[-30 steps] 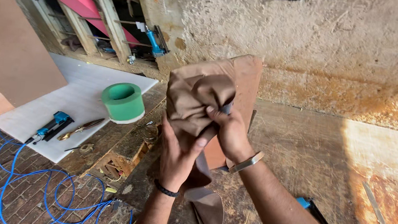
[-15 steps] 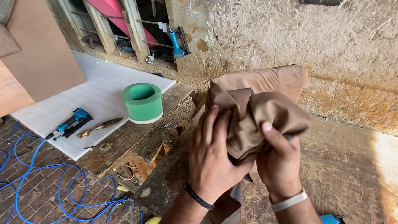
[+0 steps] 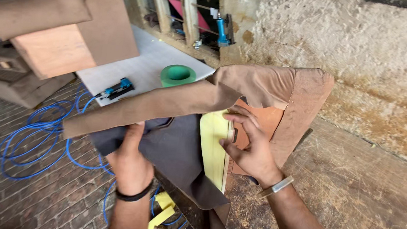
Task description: The person wraps a rectangular cushion with brown fabric, folds and smooths the edges, and secures the fabric using a pneumatic staple gun. The person repeatedly adjusts the fabric and staples it to the cushion base.
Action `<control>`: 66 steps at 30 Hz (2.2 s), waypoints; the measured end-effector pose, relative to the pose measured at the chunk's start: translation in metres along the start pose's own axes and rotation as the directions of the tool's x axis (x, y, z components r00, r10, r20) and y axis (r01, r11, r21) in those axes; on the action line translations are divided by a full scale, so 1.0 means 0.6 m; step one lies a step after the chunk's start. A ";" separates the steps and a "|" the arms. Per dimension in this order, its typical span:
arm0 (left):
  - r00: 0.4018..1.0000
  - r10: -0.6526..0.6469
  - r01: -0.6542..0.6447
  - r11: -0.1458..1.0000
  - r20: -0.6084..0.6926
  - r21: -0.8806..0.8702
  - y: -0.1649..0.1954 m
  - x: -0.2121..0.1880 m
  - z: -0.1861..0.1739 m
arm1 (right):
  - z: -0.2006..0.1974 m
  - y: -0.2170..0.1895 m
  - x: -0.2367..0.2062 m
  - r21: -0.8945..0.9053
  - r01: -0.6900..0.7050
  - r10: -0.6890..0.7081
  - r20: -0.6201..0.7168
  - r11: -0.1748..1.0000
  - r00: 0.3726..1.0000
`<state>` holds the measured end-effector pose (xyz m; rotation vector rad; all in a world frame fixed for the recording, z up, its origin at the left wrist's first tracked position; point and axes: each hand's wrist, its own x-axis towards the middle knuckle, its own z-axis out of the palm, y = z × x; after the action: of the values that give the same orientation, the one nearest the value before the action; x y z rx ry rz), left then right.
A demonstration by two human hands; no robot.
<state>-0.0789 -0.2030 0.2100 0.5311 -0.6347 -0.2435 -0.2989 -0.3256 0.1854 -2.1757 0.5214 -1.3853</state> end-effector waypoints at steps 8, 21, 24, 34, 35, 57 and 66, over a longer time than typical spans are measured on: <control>0.585 0.026 -0.766 0.347 0.810 0.542 0.157 -0.026 0.124 | 0.028 0.033 0.061 -0.147 0.080 -0.064 0.112 0.986 0.992; 0.765 -0.194 -0.536 0.337 0.615 0.774 -0.112 0.209 0.112 | 0.050 0.032 0.111 -0.202 0.233 -0.233 0.026 0.951 0.972; 0.808 -0.320 -0.124 0.728 0.495 0.674 -0.141 0.218 0.134 | 0.054 0.039 0.113 -0.084 0.322 -0.326 -0.034 0.943 0.945; 0.695 -0.458 -0.589 0.080 0.555 0.804 -0.025 0.241 0.105 | 0.074 0.056 0.079 -0.099 0.296 -0.312 -0.238 0.950 0.920; 0.749 -0.368 -0.509 0.214 0.551 0.834 -0.018 0.236 0.102 | 0.081 0.060 0.076 -0.121 0.339 -0.359 -0.238 0.933 0.903; 0.616 0.129 -0.787 0.043 0.778 0.616 -0.010 0.142 0.168 | 0.174 0.113 0.087 0.257 0.085 -0.009 -0.283 0.963 0.959; 0.560 -0.019 -0.829 -0.030 0.829 0.559 -0.036 0.065 0.144 | 0.187 0.116 0.096 0.101 0.337 -0.277 -0.382 0.936 0.882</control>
<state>-0.1031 -0.2697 0.2762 1.5572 -1.7036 0.8859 -0.1768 -0.3902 0.1453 -1.9329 0.1754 -1.9505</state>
